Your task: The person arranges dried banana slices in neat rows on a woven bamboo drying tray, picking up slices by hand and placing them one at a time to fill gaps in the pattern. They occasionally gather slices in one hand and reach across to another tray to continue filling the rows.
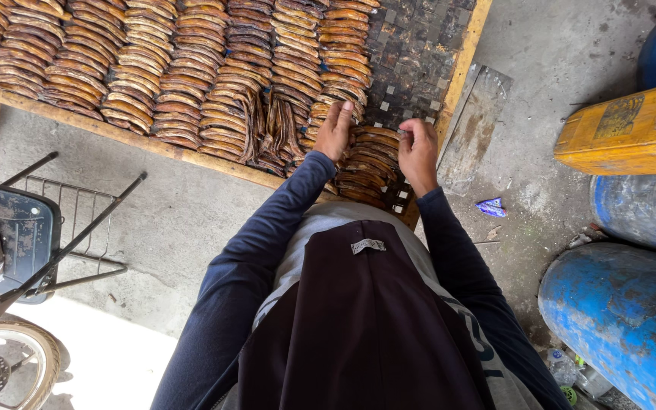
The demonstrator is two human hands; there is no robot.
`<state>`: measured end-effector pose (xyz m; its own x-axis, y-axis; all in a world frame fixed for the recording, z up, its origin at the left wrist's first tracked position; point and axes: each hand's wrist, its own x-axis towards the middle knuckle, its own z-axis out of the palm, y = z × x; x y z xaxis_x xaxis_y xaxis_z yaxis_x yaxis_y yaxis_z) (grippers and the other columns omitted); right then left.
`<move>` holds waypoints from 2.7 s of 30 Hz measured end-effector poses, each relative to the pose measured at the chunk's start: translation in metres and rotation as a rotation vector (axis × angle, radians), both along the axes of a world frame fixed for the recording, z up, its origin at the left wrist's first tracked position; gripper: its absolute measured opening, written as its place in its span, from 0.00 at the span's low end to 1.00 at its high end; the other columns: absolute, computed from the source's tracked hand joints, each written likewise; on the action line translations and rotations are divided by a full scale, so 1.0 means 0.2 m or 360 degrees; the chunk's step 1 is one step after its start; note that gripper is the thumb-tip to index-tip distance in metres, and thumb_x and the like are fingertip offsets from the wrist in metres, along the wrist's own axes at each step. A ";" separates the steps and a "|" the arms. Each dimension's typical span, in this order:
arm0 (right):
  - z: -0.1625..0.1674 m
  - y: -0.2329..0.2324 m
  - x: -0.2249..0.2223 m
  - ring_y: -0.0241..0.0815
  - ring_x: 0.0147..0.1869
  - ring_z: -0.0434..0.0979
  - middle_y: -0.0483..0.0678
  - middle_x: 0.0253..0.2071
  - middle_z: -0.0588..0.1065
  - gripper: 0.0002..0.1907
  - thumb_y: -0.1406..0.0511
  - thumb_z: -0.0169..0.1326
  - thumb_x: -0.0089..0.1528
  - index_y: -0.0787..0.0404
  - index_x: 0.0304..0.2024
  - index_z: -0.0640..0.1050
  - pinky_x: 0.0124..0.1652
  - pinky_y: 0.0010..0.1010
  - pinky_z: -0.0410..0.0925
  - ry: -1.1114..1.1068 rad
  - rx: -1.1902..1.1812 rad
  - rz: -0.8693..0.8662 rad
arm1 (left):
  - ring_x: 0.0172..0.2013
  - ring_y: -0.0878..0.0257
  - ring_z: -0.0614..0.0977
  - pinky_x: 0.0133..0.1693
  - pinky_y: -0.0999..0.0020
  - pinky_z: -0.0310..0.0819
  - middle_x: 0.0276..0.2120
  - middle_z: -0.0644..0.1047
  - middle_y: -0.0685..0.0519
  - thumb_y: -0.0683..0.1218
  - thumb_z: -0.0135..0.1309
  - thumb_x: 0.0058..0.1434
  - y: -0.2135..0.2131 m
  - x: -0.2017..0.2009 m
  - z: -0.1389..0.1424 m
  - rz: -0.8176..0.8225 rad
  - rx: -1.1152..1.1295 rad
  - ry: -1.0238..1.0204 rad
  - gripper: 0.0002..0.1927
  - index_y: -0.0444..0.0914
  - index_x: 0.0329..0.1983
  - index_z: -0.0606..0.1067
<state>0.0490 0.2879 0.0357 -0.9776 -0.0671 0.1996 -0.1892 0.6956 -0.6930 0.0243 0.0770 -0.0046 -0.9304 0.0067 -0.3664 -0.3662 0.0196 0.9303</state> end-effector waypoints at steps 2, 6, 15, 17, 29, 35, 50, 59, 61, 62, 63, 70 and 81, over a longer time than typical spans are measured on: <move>0.07 -0.03 -0.01 0.46 0.51 0.78 0.52 0.48 0.75 0.10 0.73 0.57 0.66 0.60 0.50 0.75 0.50 0.35 0.74 -0.0104 -0.0082 0.0217 | 0.28 0.64 0.79 0.27 0.67 0.78 0.35 0.76 0.47 0.74 0.34 0.64 -0.02 0.01 0.05 -0.0036 0.0220 -0.0124 0.41 0.42 0.67 0.63; 0.21 -0.17 -0.02 0.47 0.54 0.77 0.54 0.53 0.73 0.21 0.73 0.59 0.63 0.61 0.58 0.73 0.52 0.38 0.73 -0.0082 -0.0168 0.0623 | 0.26 0.68 0.77 0.24 0.72 0.72 0.33 0.77 0.52 0.75 0.33 0.64 0.00 0.00 0.17 -0.0243 0.0387 -0.0014 0.42 0.40 0.66 0.66; 0.20 -0.17 -0.01 0.37 0.51 0.79 0.46 0.50 0.74 0.10 0.67 0.48 0.72 0.59 0.55 0.70 0.49 0.33 0.76 -0.1211 -0.1553 0.0553 | 0.16 0.68 0.54 0.22 0.69 0.51 0.16 0.57 0.59 0.76 0.30 0.70 -0.02 0.03 0.37 -0.0097 0.1287 0.0225 0.43 0.36 0.51 0.76; 0.14 -0.16 0.01 0.37 0.45 0.79 0.46 0.46 0.75 0.09 0.67 0.47 0.73 0.60 0.54 0.73 0.44 0.32 0.76 -0.1351 -0.1744 0.0579 | 0.17 0.68 0.56 0.23 0.70 0.53 0.17 0.58 0.60 0.76 0.29 0.70 -0.01 0.03 0.38 -0.0086 0.1342 0.0287 0.43 0.36 0.49 0.77; -0.05 0.06 -0.22 0.31 0.45 0.77 0.41 0.43 0.77 0.07 0.73 0.54 0.70 0.59 0.49 0.78 0.44 0.24 0.73 -0.0723 -0.1002 0.0161 | 0.42 0.61 0.79 0.43 0.64 0.78 0.41 0.77 0.54 0.38 0.52 0.67 0.15 -0.11 -0.03 0.0223 0.0697 -0.0120 0.08 0.40 0.48 0.74; -0.12 0.06 -0.23 0.35 0.44 0.79 0.44 0.40 0.79 0.06 0.74 0.55 0.67 0.61 0.45 0.78 0.44 0.28 0.71 -0.0305 -0.0470 0.0163 | 0.46 0.53 0.84 0.49 0.62 0.81 0.46 0.78 0.46 0.29 0.52 0.58 0.18 -0.16 -0.08 -0.0037 -0.0386 0.0773 0.17 0.37 0.48 0.77; -0.03 0.10 -0.09 0.58 0.48 0.77 0.53 0.41 0.77 0.08 0.77 0.53 0.65 0.62 0.43 0.75 0.47 0.46 0.70 0.0129 0.0271 0.0151 | 0.48 0.47 0.80 0.50 0.56 0.77 0.47 0.76 0.45 0.32 0.53 0.56 0.16 -0.06 -0.04 -0.0530 -0.1181 0.1051 0.19 0.41 0.48 0.80; 0.09 -0.03 -0.11 0.59 0.53 0.73 0.55 0.46 0.72 0.11 0.77 0.54 0.63 0.63 0.46 0.74 0.51 0.47 0.68 0.0199 0.0334 0.0157 | 0.51 0.46 0.79 0.52 0.55 0.76 0.52 0.74 0.42 0.42 0.59 0.65 -0.07 0.11 0.19 -0.0158 -0.1177 0.1134 0.10 0.37 0.49 0.77; 0.09 -0.13 -0.16 0.55 0.53 0.74 0.55 0.47 0.72 0.10 0.76 0.54 0.64 0.63 0.47 0.73 0.50 0.44 0.69 0.0118 0.0205 0.0228 | 0.52 0.48 0.79 0.54 0.57 0.77 0.56 0.74 0.42 0.42 0.60 0.63 -0.24 0.21 0.21 0.0047 -0.1278 0.1157 0.10 0.38 0.47 0.77; 0.08 -0.20 -0.17 0.51 0.50 0.75 0.54 0.49 0.72 0.09 0.74 0.54 0.66 0.62 0.48 0.74 0.49 0.41 0.70 -0.0088 0.0094 0.0254 | 0.52 0.47 0.79 0.53 0.56 0.77 0.56 0.74 0.42 0.41 0.61 0.62 -0.33 0.26 0.21 0.0207 -0.1378 0.1114 0.12 0.38 0.48 0.77; 0.07 -0.29 -0.18 0.47 0.48 0.76 0.52 0.50 0.71 0.09 0.72 0.54 0.67 0.60 0.50 0.75 0.47 0.38 0.72 -0.0298 -0.0016 0.0281 | 0.53 0.46 0.78 0.53 0.55 0.77 0.56 0.74 0.43 0.41 0.61 0.60 -0.43 0.31 0.22 0.0366 -0.1476 0.1066 0.14 0.37 0.49 0.77; 0.00 -0.92 -0.18 0.56 0.62 0.67 0.59 0.65 0.64 0.31 0.77 0.51 0.60 0.53 0.66 0.74 0.60 0.46 0.65 -0.0187 0.0314 0.1000 | 0.51 0.44 0.77 0.53 0.54 0.74 0.51 0.74 0.42 0.39 0.60 0.61 -0.71 0.53 0.20 0.0864 -0.1281 0.0747 0.13 0.38 0.50 0.76; -0.03 -1.02 -0.37 0.53 0.74 0.60 0.52 0.67 0.68 0.19 0.72 0.54 0.58 0.62 0.52 0.77 0.69 0.57 0.48 0.0176 0.0906 0.1342 | 0.51 0.46 0.78 0.53 0.54 0.74 0.49 0.75 0.45 0.38 0.59 0.61 -0.75 0.59 0.18 0.0843 -0.1195 0.0705 0.12 0.38 0.48 0.77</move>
<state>-0.0245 0.0849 0.0295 -0.5464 -0.8375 0.0094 -0.8121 0.5270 -0.2506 0.1419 -0.0733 0.0315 -0.8001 -0.5349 0.2715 -0.1230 0.5893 0.7985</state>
